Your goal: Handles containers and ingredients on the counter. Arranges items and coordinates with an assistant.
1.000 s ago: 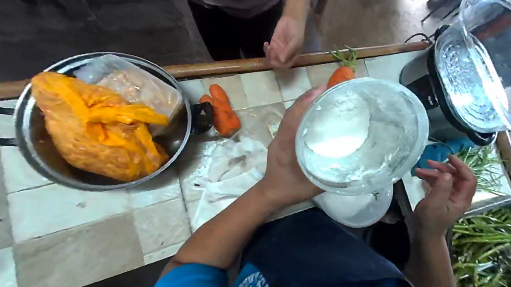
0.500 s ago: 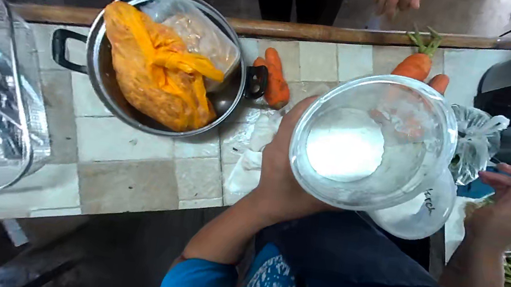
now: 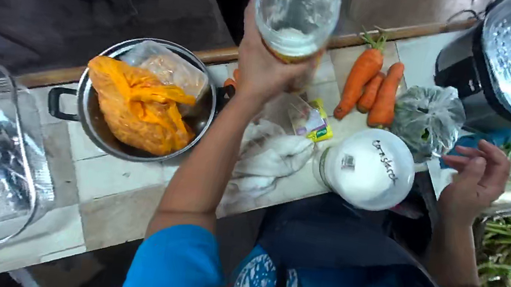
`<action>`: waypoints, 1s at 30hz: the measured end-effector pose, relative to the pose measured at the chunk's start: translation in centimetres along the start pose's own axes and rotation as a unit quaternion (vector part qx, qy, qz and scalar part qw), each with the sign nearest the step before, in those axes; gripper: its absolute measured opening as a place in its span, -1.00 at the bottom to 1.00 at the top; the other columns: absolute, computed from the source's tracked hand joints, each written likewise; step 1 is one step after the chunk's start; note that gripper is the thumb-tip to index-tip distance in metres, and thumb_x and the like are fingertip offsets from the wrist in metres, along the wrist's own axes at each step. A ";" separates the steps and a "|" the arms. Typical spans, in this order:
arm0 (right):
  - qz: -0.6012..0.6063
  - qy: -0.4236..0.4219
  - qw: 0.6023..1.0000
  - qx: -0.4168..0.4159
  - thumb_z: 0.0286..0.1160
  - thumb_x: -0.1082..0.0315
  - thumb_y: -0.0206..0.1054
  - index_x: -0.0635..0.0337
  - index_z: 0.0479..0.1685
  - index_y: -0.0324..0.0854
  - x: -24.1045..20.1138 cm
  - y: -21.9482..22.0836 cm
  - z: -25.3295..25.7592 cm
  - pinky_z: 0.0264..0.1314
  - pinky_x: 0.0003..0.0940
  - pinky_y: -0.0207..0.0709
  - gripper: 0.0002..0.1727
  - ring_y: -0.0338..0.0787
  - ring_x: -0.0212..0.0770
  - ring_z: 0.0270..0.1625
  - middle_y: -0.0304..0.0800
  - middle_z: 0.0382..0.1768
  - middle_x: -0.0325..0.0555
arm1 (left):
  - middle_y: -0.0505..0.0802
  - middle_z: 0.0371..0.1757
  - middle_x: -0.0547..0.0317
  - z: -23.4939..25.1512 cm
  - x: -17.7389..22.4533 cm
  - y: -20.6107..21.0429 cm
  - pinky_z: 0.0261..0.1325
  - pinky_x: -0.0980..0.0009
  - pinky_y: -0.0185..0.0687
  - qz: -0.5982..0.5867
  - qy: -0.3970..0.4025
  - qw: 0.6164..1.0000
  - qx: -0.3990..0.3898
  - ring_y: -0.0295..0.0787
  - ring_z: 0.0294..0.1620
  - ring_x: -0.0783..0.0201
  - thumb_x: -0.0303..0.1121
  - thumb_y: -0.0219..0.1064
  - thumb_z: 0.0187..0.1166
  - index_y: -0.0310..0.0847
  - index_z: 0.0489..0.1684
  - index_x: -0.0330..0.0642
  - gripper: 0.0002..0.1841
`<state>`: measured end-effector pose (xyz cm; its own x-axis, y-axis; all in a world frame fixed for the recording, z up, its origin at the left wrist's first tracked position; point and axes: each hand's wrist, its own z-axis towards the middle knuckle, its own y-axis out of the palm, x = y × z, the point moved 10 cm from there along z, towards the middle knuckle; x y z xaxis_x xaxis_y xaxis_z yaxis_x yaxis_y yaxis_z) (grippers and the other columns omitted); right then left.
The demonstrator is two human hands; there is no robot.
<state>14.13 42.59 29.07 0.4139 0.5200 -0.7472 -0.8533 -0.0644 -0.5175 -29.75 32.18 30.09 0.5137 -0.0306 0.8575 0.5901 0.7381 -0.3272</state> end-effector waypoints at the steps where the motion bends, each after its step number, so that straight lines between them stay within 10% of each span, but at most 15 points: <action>1: -0.007 0.017 1.000 0.000 0.88 0.30 -0.14 0.50 0.53 0.28 0.5 -0.3 -0.6 0.16 -0.36 0.75 -0.53 0.82 -0.42 0.01 0.72 0.17 -0.05 | 0.63 0.50 -0.26 0.4 -0.9 1.0 0.62 0.34 0.48 0.014 -0.004 1.000 -0.010 0.62 0.52 0.21 -0.01 0.83 -0.14 0.03 0.71 -0.55 0.34; 14: -0.002 0.050 0.997 -0.060 0.89 0.30 -0.19 0.54 0.53 0.29 2.2 0.0 -3.7 0.19 -0.29 0.76 -0.51 0.84 -0.27 0.03 0.71 0.18 0.16 | 0.49 0.60 -0.35 -0.3 -7.8 2.7 0.69 0.39 0.38 0.034 -0.024 0.999 0.019 0.50 0.62 0.15 -0.02 0.80 -0.07 -0.11 0.73 -0.61 0.37; 17: 0.033 -0.005 0.991 -0.126 0.86 0.01 -0.14 0.45 0.59 0.23 0.0 1.0 -3.3 0.36 -0.23 0.68 -0.35 0.78 -0.25 0.24 0.66 0.30 0.10 | 0.28 0.72 -0.42 -0.5 -8.2 2.9 0.73 0.37 0.34 -0.023 -0.024 0.999 0.014 0.36 0.71 0.09 -0.11 0.81 -0.05 -0.34 0.79 -0.58 0.45; 23: -0.061 -0.183 0.947 -0.259 0.31 -0.49 0.30 0.28 0.64 0.31 -9.1 3.2 -2.4 0.64 0.19 0.28 0.10 0.32 0.30 0.69 0.29 0.64 0.44 | -0.04 0.87 -0.40 -4.1 -5.4 0.8 0.76 0.24 0.26 -0.021 -0.128 0.992 0.009 0.11 0.84 -0.01 -0.11 0.72 0.17 -0.68 0.88 -0.31 0.48; 30: -0.172 -0.229 0.863 -0.416 -0.15 -0.72 0.32 -0.37 0.88 0.12 -11.6 10.6 -3.0 0.58 0.74 -0.14 0.32 -0.05 0.67 0.79 -0.13 0.85 0.45 | 0.05 0.92 0.02 -18.3 2.1 3.8 0.83 0.09 0.13 -0.066 -0.064 0.978 -0.187 -0.03 0.90 0.18 -0.12 0.52 0.33 -0.27 0.93 -0.15 0.15</action>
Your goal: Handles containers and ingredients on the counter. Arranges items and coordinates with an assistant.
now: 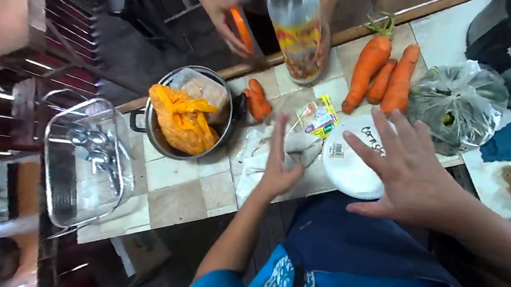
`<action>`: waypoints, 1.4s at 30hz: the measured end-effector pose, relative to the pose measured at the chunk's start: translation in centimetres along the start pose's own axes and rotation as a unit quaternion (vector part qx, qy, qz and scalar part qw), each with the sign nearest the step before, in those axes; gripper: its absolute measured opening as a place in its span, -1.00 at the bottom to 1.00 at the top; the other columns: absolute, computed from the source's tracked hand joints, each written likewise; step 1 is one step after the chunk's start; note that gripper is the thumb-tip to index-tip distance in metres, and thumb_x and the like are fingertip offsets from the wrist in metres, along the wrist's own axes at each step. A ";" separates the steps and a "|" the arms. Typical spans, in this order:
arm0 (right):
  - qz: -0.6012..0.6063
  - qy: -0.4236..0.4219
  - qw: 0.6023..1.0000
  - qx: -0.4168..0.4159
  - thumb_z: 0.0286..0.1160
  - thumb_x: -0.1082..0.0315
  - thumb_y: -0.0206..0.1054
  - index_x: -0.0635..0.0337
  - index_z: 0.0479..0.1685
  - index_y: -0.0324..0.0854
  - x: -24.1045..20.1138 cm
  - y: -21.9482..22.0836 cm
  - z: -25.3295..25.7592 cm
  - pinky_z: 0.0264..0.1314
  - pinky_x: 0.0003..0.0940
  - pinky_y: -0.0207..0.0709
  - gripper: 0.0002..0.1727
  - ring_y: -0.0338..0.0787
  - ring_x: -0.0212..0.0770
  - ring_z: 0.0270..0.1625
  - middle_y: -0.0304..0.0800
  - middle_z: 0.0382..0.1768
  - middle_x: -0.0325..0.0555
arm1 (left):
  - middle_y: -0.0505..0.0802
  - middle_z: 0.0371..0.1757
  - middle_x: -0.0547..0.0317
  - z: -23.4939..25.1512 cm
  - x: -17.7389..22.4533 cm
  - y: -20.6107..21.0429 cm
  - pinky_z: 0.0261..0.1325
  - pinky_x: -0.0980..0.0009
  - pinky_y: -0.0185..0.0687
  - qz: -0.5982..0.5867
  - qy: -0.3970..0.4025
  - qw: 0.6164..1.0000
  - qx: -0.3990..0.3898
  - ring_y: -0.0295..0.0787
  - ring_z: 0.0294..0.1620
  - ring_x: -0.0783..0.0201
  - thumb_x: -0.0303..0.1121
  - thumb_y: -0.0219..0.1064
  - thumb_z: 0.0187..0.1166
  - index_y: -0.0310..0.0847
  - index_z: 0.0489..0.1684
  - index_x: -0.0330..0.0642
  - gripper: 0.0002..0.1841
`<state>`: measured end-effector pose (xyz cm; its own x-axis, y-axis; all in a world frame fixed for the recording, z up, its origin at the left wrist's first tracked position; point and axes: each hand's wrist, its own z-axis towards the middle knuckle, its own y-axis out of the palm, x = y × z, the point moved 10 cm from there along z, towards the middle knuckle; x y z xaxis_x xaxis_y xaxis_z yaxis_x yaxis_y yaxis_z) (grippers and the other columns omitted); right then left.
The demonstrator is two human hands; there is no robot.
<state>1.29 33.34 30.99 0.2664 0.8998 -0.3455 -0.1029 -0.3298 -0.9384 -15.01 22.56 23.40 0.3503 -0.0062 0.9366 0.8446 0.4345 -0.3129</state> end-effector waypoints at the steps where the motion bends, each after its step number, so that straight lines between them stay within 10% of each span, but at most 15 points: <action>1: -0.001 -0.001 1.000 -0.006 -0.17 -0.73 0.32 -0.38 0.89 0.11 0.3 0.4 0.4 0.58 0.76 -0.15 0.34 -0.08 0.69 0.79 -0.17 0.86 0.44 | 0.05 0.92 -0.05 -1.0 -0.5 1.5 0.84 0.04 0.12 0.009 -0.001 1.000 -0.028 -0.04 0.91 0.12 -0.14 0.51 0.29 -0.22 0.92 -0.18 0.14; 6: 0.000 0.021 0.999 -0.031 -0.20 -0.76 0.31 -0.37 0.90 0.09 1.1 1.9 0.8 0.54 0.78 -0.13 0.38 -0.16 0.73 0.79 -0.24 0.87 0.45 | 0.22 0.79 -0.48 -3.1 -1.3 6.4 0.77 0.09 0.27 0.034 0.020 0.998 -0.058 0.20 0.82 -0.10 0.07 0.77 0.03 -0.06 0.82 -0.51 0.35; 16: -0.005 0.022 1.000 -0.002 -0.29 -0.76 0.31 -0.28 0.88 0.15 1.8 1.9 0.5 0.38 0.60 0.25 0.42 0.12 0.66 0.71 -0.11 0.79 0.59 | 0.39 0.65 -0.60 -2.7 -2.2 8.8 0.80 0.16 0.21 0.019 0.017 1.000 0.015 0.39 0.71 -0.07 0.24 0.76 -0.08 -0.23 0.76 -0.71 0.54; 23: -0.025 0.071 0.995 -0.063 -0.33 -0.85 0.28 -0.27 0.94 -0.03 0.8 2.5 1.5 0.53 0.77 -0.11 0.53 -0.10 0.71 0.78 -0.24 0.81 0.62 | 0.47 0.60 -0.45 -2.7 -2.7 9.7 0.70 0.34 0.33 -0.082 -0.010 0.992 0.096 0.49 0.62 0.19 -0.04 0.81 -0.15 -0.21 0.75 -0.66 0.45; 33: -0.050 0.007 0.996 -0.078 -0.22 -0.74 0.30 -0.43 0.90 0.06 0.5 2.6 2.6 0.44 0.64 0.11 0.36 0.06 0.71 0.70 -0.09 0.73 0.68 | 0.57 0.52 -0.43 -2.1 -2.4 9.4 0.64 0.23 0.43 -0.023 0.060 0.987 0.145 0.56 0.56 0.07 0.01 0.79 -0.20 0.00 0.69 -0.62 0.37; 42: -0.051 -0.105 0.988 -0.103 -0.12 -0.65 0.37 -0.40 0.87 0.15 0.0 2.4 3.5 0.45 0.69 0.08 0.27 0.09 0.73 0.67 -0.06 0.74 0.63 | 0.64 0.43 -0.13 -1.9 -1.9 9.5 0.54 0.35 0.55 -0.054 0.088 0.981 0.165 0.63 0.44 0.34 0.20 0.79 -0.11 0.00 0.70 -0.47 0.37</action>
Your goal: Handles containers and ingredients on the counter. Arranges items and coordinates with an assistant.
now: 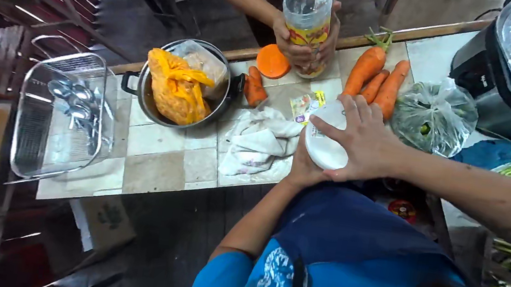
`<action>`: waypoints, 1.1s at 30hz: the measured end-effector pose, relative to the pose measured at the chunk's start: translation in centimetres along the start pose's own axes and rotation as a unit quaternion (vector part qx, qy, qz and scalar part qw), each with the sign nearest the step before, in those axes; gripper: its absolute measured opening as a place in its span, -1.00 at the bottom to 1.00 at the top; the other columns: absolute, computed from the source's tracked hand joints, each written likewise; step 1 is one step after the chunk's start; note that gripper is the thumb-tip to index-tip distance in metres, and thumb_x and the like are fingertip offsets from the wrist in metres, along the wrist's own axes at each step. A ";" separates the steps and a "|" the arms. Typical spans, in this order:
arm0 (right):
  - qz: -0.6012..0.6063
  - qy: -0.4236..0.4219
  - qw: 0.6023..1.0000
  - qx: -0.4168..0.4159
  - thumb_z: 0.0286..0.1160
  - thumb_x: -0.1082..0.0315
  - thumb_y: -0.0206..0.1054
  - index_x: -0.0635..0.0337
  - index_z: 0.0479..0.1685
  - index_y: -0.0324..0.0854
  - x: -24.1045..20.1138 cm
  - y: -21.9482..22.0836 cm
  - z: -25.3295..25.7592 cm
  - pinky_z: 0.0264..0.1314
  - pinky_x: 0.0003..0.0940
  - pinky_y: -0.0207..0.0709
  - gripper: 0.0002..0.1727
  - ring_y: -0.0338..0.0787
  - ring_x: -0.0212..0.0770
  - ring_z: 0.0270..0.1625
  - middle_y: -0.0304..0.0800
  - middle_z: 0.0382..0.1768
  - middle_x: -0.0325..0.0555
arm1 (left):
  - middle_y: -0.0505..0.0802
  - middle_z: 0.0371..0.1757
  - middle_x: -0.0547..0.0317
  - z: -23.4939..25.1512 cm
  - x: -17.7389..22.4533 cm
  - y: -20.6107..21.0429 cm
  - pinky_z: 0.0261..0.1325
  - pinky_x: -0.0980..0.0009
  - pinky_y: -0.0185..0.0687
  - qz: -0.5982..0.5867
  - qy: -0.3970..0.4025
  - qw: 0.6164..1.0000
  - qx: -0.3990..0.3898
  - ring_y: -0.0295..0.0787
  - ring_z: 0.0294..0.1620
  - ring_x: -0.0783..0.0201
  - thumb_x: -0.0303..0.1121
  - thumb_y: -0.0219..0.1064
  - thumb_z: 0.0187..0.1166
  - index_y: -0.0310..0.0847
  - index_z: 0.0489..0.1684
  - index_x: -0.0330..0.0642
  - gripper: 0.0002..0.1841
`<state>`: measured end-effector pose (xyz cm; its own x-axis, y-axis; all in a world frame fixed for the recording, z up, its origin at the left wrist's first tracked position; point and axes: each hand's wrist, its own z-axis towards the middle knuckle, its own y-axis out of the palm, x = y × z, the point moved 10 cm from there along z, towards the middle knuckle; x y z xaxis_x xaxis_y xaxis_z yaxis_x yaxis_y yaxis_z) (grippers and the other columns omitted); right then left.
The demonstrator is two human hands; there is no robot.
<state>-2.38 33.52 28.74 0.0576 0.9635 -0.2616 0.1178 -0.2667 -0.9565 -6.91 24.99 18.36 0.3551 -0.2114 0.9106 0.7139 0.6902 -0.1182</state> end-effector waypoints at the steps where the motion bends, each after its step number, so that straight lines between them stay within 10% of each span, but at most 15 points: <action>1: 0.007 -0.027 1.000 0.013 -0.12 -0.68 0.33 -0.41 0.85 0.18 0.2 -0.2 0.3 0.46 0.67 0.10 0.26 0.11 0.71 0.68 -0.01 0.74 0.61 | 0.60 0.49 -0.17 0.0 -0.1 0.1 0.58 0.32 0.52 0.003 -0.014 1.000 -0.010 0.60 0.48 0.31 0.16 0.80 -0.10 -0.08 0.74 -0.46 0.40; 4: 0.137 -0.093 0.981 0.102 0.07 -0.61 0.28 -0.17 0.81 0.31 1.6 -2.2 0.4 0.63 0.45 0.16 0.17 0.25 0.43 0.73 0.25 0.72 0.37 | 0.30 0.75 -0.29 0.1 0.4 -0.5 0.73 0.24 0.34 0.013 -0.057 0.995 -0.085 0.37 0.71 0.18 -0.12 0.89 -0.22 -0.42 0.86 -0.35 0.58; 7: 0.345 -0.095 0.908 0.217 0.41 -0.45 0.20 0.28 0.79 0.17 4.9 -4.9 -1.7 0.86 -0.02 0.11 0.12 0.20 -0.03 0.82 0.22 0.77 0.16 | -0.02 0.86 -0.41 1.5 3.0 -2.9 0.86 0.11 0.09 0.056 0.015 0.989 -0.133 0.01 0.88 -0.04 0.17 0.84 -0.19 -0.49 0.86 -0.41 0.66; 10: 0.354 -0.060 0.887 0.290 0.31 -0.65 0.10 0.50 0.84 -0.16 9.1 -3.6 -5.3 0.87 -0.10 0.11 0.41 0.15 0.01 0.86 0.07 0.82 0.32 | -0.04 0.85 -0.50 3.8 5.2 -4.2 0.85 0.08 0.10 0.091 0.043 0.979 -0.178 0.00 0.88 -0.13 0.33 0.76 -0.18 -0.40 0.84 -0.51 0.65; 14: 0.334 0.045 0.920 0.201 -0.16 -0.48 0.60 0.42 0.86 -0.07 8.3 4.6 -7.4 0.80 0.17 0.15 0.56 0.24 0.20 0.80 0.20 0.77 0.34 | 0.23 0.79 -0.40 3.9 3.8 -2.4 0.85 0.22 0.15 0.079 0.013 0.973 -0.218 0.21 0.82 0.08 0.10 0.87 -0.24 -0.31 0.83 -0.55 0.61; 19: 0.434 0.063 0.841 0.316 -0.37 -0.17 0.86 0.35 0.85 -0.17 7.6 8.2 -5.3 0.75 -0.09 0.36 0.63 0.46 -0.03 0.69 0.33 0.69 0.29 | 0.52 0.60 -0.18 4.9 4.0 -1.1 0.66 0.42 0.44 0.029 -0.030 0.992 -0.117 0.53 0.58 0.33 -0.21 0.89 -0.30 -0.15 0.76 -0.52 0.46; 33: 0.322 0.041 0.841 0.433 -0.26 -0.10 0.82 0.48 0.78 -0.08 14.0 -11.1 -6.3 0.68 -0.26 0.40 0.51 0.58 -0.18 0.57 0.50 0.54 0.27 | 0.45 0.63 -0.29 20.9 17.5 4.2 0.67 0.39 0.43 0.147 0.145 0.959 -0.192 0.49 0.61 0.26 -0.09 0.82 -0.08 -0.18 0.78 -0.55 0.40</action>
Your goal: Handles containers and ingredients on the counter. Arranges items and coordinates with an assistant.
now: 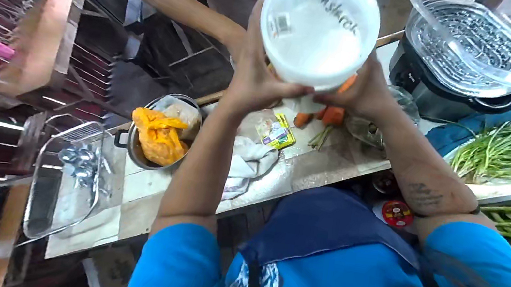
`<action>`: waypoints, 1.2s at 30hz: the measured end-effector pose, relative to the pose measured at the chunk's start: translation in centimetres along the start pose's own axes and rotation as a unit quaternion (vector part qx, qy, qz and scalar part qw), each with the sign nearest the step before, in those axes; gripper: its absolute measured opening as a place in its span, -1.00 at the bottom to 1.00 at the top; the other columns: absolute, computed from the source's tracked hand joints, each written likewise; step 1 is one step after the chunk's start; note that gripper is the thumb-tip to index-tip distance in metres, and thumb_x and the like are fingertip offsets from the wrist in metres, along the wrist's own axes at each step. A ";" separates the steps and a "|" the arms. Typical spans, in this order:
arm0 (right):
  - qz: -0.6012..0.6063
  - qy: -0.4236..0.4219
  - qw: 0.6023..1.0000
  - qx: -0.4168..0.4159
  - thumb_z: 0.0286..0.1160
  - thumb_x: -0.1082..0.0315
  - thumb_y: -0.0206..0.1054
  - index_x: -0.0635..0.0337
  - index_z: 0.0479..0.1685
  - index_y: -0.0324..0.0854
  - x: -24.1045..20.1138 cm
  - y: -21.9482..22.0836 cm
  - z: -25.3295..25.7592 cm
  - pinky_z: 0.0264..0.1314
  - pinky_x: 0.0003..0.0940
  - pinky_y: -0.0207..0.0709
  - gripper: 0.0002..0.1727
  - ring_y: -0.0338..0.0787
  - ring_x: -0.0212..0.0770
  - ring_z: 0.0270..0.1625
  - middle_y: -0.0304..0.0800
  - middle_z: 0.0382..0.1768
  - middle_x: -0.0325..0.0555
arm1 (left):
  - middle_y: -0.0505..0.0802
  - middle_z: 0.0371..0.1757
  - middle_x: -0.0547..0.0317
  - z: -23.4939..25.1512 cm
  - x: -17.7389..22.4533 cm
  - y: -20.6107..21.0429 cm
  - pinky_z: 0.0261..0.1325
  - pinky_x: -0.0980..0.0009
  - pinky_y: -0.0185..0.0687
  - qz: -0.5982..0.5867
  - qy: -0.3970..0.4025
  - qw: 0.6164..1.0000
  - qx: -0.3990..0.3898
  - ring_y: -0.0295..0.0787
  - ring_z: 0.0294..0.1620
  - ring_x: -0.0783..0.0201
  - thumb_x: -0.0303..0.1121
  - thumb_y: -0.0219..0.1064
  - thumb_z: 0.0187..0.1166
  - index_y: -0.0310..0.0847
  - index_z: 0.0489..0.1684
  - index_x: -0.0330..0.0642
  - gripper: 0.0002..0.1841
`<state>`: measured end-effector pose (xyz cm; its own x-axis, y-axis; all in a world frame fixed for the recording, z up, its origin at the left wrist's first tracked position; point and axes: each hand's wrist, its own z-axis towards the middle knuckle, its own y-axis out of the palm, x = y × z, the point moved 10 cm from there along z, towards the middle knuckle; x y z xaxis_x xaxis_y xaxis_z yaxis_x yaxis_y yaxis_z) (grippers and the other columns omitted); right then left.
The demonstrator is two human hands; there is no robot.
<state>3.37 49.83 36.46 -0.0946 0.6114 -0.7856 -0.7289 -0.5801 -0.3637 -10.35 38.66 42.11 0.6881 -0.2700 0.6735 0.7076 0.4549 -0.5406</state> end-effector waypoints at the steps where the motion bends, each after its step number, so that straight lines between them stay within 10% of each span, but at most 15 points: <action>1: -0.015 -0.006 1.000 0.013 -0.24 -0.09 0.82 0.49 0.80 -0.13 0.7 -1.0 1.1 0.71 -0.25 0.37 0.54 0.53 -0.13 0.62 0.44 0.60 0.31 | 0.46 0.64 -0.24 1.8 -1.0 0.5 0.61 0.42 0.50 -0.003 -0.027 0.999 -0.022 0.52 0.59 0.29 -0.11 0.84 -0.09 -0.21 0.80 -0.49 0.41; 9: -0.147 0.077 0.984 0.064 -0.35 -0.12 0.87 0.26 0.91 -0.36 13.3 -5.9 6.9 0.79 -0.07 0.27 0.71 0.29 0.05 0.80 0.05 0.83 0.25 | 0.20 0.81 -0.26 11.9 -12.3 9.9 0.75 0.34 0.32 -0.122 -0.062 0.989 -0.062 0.27 0.78 0.12 -0.51 0.87 -0.31 -0.42 0.87 -0.37 0.57; 19: -0.119 0.202 0.971 0.051 -0.37 0.15 0.94 0.31 0.88 -0.30 22.9 -6.3 6.0 0.75 0.05 0.31 0.65 0.39 0.19 0.73 0.17 0.75 0.36 | 0.35 0.74 -0.21 14.0 -20.4 17.6 0.66 0.22 0.46 -0.153 -0.169 0.964 -0.137 0.41 0.69 0.08 -0.65 0.81 -0.29 -0.24 0.87 -0.23 0.46; 25: -0.075 0.229 0.970 0.043 -0.32 0.30 0.92 0.41 0.83 -0.21 23.5 -6.5 6.5 0.79 -0.07 0.25 0.55 0.36 0.13 0.74 0.22 0.71 0.40 | 0.48 0.65 -0.23 15.7 -20.4 18.1 0.56 0.18 0.58 -0.125 -0.236 0.939 -0.217 0.56 0.58 0.06 -0.62 0.76 -0.04 -0.13 0.83 -0.24 0.27; 30: -0.090 0.280 0.954 0.053 -0.10 0.24 0.86 0.35 0.89 -0.49 23.4 -5.9 4.8 0.81 -0.02 0.22 0.60 0.29 0.18 0.79 0.05 0.80 0.41 | 0.06 0.88 -0.25 13.3 -20.5 17.9 0.60 0.19 0.56 -0.157 -0.266 0.932 -0.192 0.43 0.71 -0.01 -0.63 0.72 0.09 -0.68 0.91 -0.12 0.48; 36: -0.106 0.330 0.937 0.034 0.21 0.26 0.71 0.31 0.92 -0.40 15.2 -5.2 -1.4 0.74 0.19 0.27 0.38 0.27 0.31 0.77 0.05 0.79 0.44 | 0.01 0.88 -0.36 6.4 -16.0 14.3 0.64 -0.05 0.47 -0.063 -0.288 0.942 -0.157 0.28 0.77 -0.21 -0.32 0.78 0.13 -0.61 0.94 -0.04 0.47</action>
<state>6.66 61.39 25.77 0.4815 0.2300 -0.8457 -0.7272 -0.4338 -0.5320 -12.27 54.93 26.81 0.4573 0.2420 0.8557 0.8530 0.1528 -0.4991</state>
